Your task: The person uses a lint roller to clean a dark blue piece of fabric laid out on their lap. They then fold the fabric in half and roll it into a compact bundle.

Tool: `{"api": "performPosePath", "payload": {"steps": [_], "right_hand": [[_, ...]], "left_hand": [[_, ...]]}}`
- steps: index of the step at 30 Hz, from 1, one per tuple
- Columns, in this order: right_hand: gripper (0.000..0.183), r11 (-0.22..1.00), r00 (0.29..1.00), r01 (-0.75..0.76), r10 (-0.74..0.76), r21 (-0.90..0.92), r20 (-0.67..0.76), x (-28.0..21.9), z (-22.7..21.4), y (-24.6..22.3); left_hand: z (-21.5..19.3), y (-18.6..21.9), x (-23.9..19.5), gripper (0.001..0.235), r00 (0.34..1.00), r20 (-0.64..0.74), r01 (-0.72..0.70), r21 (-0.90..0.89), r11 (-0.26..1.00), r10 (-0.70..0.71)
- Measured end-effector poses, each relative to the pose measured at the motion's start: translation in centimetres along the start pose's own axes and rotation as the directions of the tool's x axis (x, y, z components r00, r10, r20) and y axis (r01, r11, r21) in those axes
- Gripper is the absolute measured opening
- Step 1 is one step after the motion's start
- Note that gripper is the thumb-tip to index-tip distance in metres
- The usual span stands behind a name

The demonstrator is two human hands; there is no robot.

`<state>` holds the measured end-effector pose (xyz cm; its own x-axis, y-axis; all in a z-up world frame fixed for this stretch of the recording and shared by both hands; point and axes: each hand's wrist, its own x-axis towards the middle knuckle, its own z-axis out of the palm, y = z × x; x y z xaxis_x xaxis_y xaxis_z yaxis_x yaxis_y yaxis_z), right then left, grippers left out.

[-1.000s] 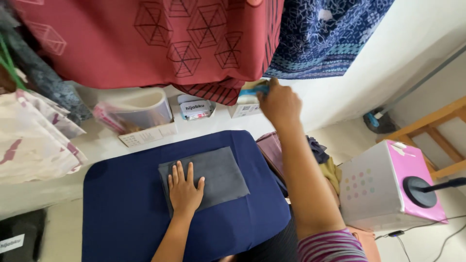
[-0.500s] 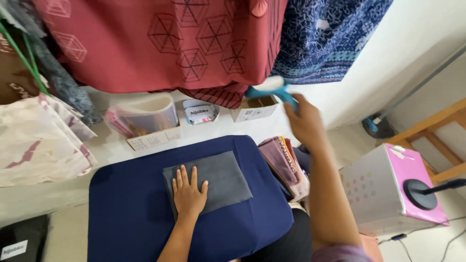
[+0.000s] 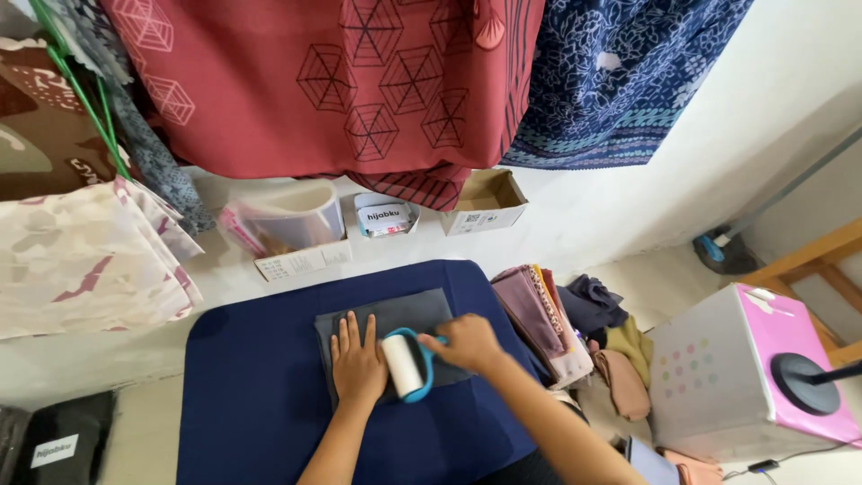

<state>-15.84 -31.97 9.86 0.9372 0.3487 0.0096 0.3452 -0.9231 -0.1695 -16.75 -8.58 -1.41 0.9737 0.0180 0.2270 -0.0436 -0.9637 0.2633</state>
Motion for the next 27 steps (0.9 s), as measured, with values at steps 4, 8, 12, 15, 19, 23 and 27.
{"api": "performPosePath", "payload": {"steps": [4, 8, 12, 15, 19, 23, 27], "right_hand": [[0.059, 0.992, 0.922, 0.087, -0.116, -0.093, -0.371, 1.5, 5.7, 2.2], [0.059, 0.992, 0.946, -0.072, 0.036, -0.1, -0.321, -0.2, 6.0, 8.1], [0.053, 0.982, 0.921, -0.078, 0.005, -0.172, -0.389, -2.0, 4.9, 12.9], [0.052, 0.987, 0.9, -0.054, -0.019, -0.153, -0.436, -1.8, 3.7, 10.5], [0.051, 0.995, 0.891, -0.007, -0.039, -0.099, -0.453, 0.3, 5.4, 5.2], [0.054, 0.995, 0.887, 0.015, -0.058, -0.097, -0.458, 0.5, 5.6, 5.6], [0.053, 0.991, 0.905, -0.032, -0.026, -0.129, -0.424, -1.4, 4.4, 10.5]], "left_hand": [[-0.3, -0.3, 0.0, 0.057, 0.998, -0.066, -0.001, -0.072, 0.997, -0.004], [-0.9, -0.1, -0.3, 0.061, 1.0, 0.0, 0.008, 0.012, 1.0, -0.008], [-0.8, 0.2, -0.3, 0.064, 0.999, -0.03, 0.01, 0.048, 0.999, -0.009], [-1.4, 0.5, -0.4, 0.063, 1.0, -0.009, 0.027, 0.008, 1.0, -0.027], [-1.6, 0.5, -0.3, 0.062, 0.999, 0.024, 0.044, 0.021, 0.999, -0.045], [-2.4, 0.2, -0.2, 0.063, 0.996, 0.083, 0.037, -0.006, 0.999, -0.036], [-3.0, 0.5, -0.3, 0.063, 0.99, 0.127, 0.058, 0.004, 0.998, -0.058]]}}
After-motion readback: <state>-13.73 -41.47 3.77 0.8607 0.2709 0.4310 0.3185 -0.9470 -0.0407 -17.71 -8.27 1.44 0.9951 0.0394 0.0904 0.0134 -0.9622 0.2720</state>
